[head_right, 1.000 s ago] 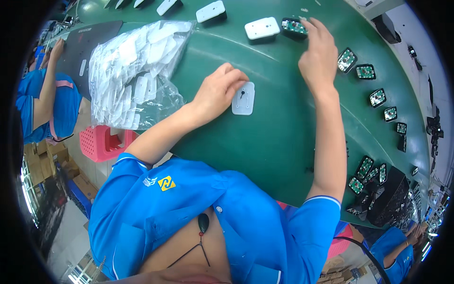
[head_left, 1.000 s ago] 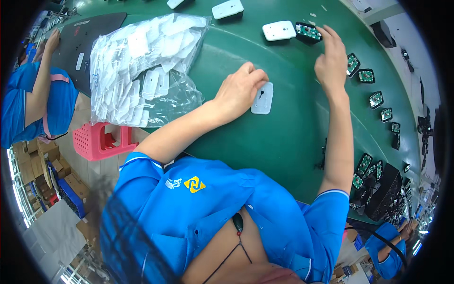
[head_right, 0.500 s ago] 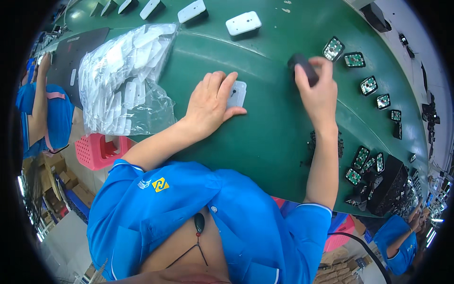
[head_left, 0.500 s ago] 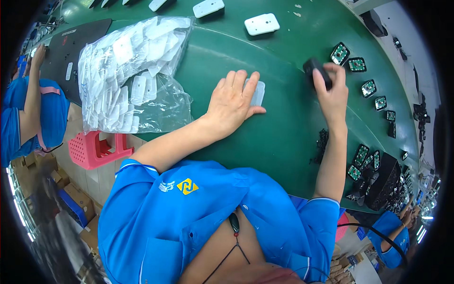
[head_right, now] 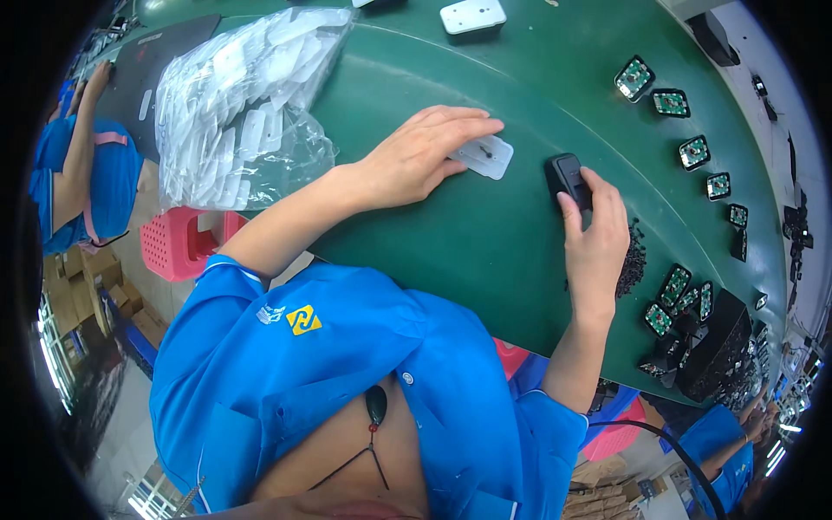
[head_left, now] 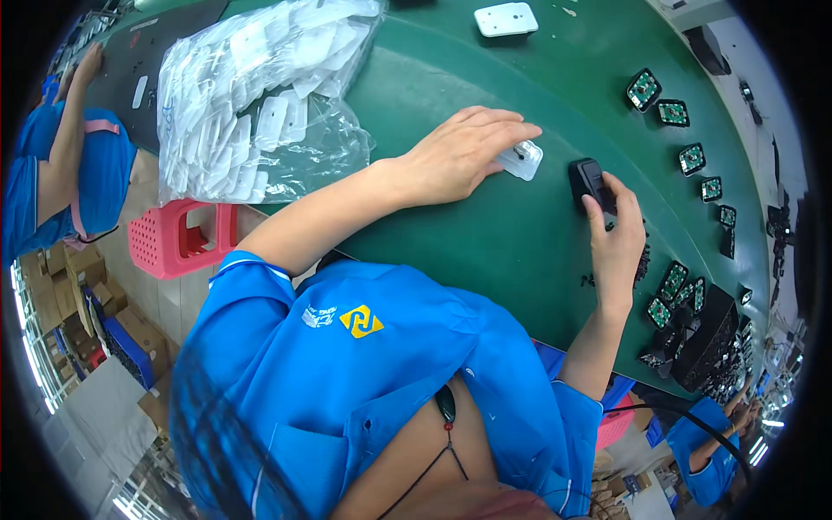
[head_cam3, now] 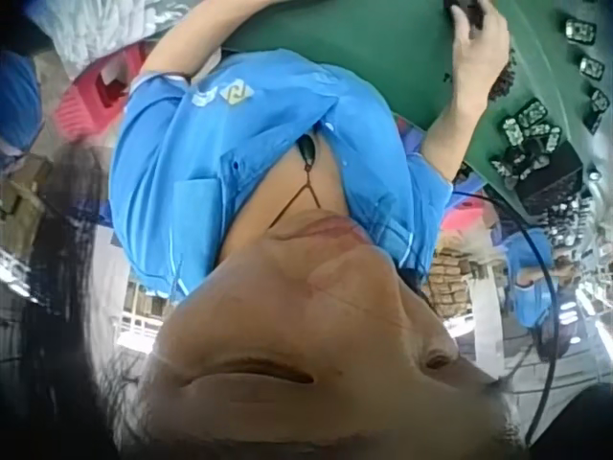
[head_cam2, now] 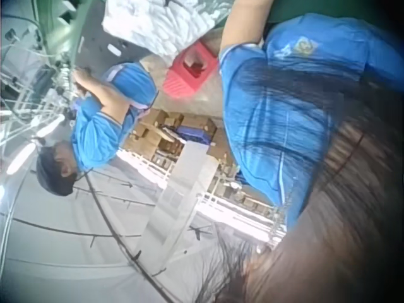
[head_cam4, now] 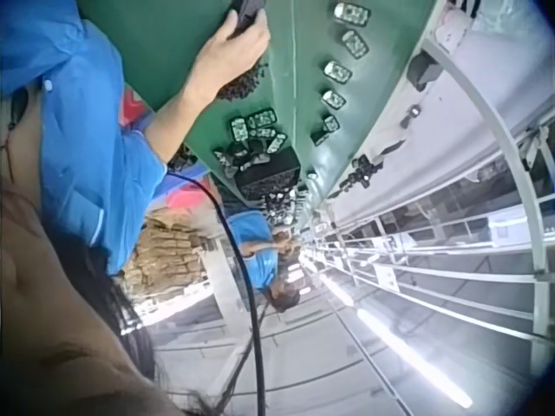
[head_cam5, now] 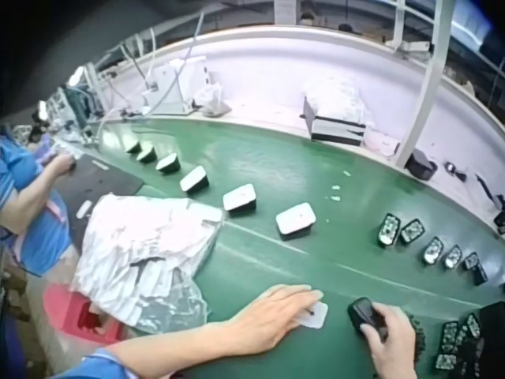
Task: The person assembles small electronic modules by hand, combining plastic enclosures, small electronic components, and circuit boards.
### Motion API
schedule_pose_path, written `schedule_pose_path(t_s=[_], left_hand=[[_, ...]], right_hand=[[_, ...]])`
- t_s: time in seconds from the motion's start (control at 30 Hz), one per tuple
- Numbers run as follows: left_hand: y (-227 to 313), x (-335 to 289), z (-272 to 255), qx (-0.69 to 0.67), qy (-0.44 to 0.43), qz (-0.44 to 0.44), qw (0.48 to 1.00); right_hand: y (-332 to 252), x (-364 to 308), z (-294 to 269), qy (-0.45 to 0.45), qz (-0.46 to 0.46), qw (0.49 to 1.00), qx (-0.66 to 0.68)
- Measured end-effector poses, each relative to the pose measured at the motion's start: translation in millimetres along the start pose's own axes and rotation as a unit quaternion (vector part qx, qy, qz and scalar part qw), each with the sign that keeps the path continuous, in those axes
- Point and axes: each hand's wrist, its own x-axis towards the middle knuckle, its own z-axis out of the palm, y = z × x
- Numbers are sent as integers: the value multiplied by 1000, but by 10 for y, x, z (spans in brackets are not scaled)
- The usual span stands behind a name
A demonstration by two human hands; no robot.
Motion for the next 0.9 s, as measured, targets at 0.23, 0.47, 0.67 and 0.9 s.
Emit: schedule_pose_path(t_s=[0.23, 0.47, 0.67, 0.9], left_hand=[[-90, -160, -156, -76, 78, -13, 994], [-139, -272, -71, -36, 12, -13, 999], [-203, -257, -108, 31, -9, 14, 999], [-190, -174, -41, 125, 45, 84, 988]], right_hand=[[-393, 213, 209, -1, -164, 979, 119], [-475, 352, 344, -59, -213, 973, 69], [-512, 326, 440, -24, -233, 972, -14], [-399, 393, 441, -25, -207, 974, 90]])
